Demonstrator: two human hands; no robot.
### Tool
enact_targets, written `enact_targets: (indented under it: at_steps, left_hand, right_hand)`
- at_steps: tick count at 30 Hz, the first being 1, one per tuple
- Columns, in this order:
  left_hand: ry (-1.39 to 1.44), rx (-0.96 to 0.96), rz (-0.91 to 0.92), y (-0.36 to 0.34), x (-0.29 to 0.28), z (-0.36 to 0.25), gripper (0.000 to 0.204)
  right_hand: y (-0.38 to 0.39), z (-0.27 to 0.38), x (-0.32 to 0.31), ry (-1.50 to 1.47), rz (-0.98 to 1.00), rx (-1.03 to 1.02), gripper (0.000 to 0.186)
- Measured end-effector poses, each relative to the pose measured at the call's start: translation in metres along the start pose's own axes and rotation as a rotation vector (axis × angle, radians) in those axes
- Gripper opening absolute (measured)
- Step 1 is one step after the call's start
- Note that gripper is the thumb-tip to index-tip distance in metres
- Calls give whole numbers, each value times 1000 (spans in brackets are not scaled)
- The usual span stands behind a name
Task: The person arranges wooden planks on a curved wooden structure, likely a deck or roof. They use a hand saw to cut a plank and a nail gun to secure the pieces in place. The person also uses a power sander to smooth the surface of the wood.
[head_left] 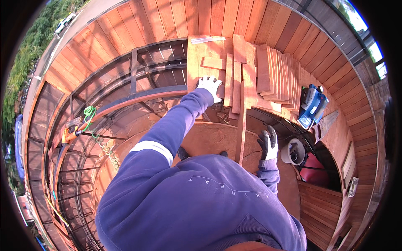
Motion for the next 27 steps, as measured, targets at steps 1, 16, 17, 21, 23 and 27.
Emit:
enact_targets:
  at_steps: [1, 16, 17, 21, 23, 27]
  left_hand:
    - [9, 1, 14, 0, 0, 3, 73]
    - [-66, 121, 259, -1, -52, -8, 80]
    - [-70, 109, 252, 4, -63, -8, 79]
    - [-121, 82, 270, 23, -113, -19, 75]
    - [-161, 109, 225, 21, -131, -24, 69]
    - [-169, 232, 110, 17, -179, -42, 59]
  right_hand:
    - [17, -2, 40, -88, 161, 139, 63]
    - [55, 54, 124, -312, 622, 207, 67]
    - [58, 57, 125, -328, 625, 209, 65]
    - [68, 59, 123, -459, 645, 266, 63]
    - [71, 65, 124, -500, 677, 275, 57]
    - [78, 95, 135, -574, 857, 249, 50]
Point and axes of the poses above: each hand's wrist, its own y-axis away from the middle knuckle, its own x-axis out of the palm, z = x × y, the point moved 10 cm from there along -y, towards the middle knuckle, and after that the axes turned 6 degrees about y, right-handed, at the moved point
